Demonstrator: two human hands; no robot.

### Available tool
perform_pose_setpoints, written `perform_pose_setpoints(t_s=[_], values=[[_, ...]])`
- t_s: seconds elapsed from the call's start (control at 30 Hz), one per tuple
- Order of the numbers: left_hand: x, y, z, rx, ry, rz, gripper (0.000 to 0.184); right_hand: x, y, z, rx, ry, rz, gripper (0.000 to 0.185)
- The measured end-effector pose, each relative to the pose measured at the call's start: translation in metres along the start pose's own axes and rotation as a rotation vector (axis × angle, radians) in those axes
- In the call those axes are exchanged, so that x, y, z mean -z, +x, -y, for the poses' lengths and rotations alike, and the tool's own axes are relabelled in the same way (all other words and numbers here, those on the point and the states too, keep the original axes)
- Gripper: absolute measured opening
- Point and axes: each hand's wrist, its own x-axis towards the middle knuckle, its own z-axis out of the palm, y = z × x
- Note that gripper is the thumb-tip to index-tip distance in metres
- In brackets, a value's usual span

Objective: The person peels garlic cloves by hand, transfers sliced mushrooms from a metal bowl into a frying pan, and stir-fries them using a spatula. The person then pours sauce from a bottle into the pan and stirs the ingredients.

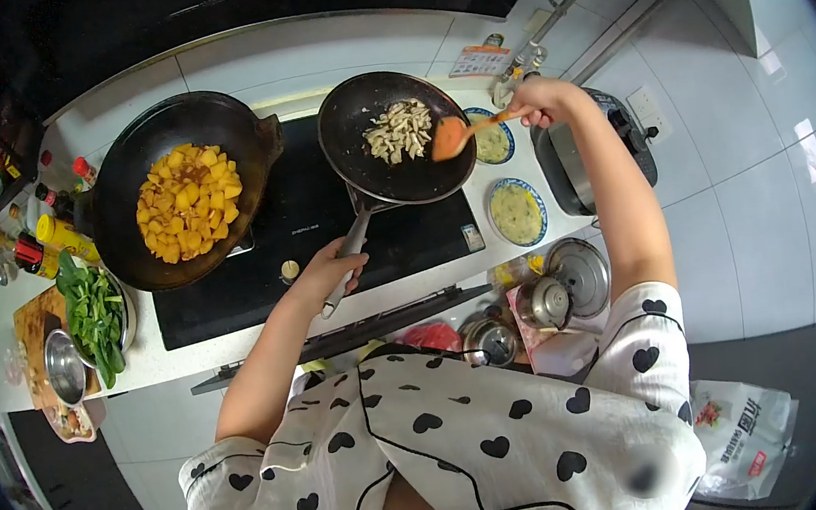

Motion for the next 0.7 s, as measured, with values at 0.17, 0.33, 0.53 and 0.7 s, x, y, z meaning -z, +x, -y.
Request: perform_pose_setpoints(t_s=[0.17,0.33,0.53,0.7], values=[[-0.001,0.000,0.001,0.003,-0.011,-0.023,0.034,-0.030,0.039,-0.003,0.159,0.147,-0.022,0.010],[-0.002,-0.002,-0.001,0.009,0.005,-0.021,0.043,-0.008,0.026,0.026,0.325,-0.277,-0.204,0.015],[-0.002,-0.001,0.000,0.010,-0.009,-0.018,0.042,-0.028,0.070,0.034,0.548,-0.268,-0.250,0.026],[-0.001,-0.001,0.002,-0.015,-0.002,-0.006,0.040,-0.038,0.026,0.060,0.702,-0.602,-0.188,0.031]])
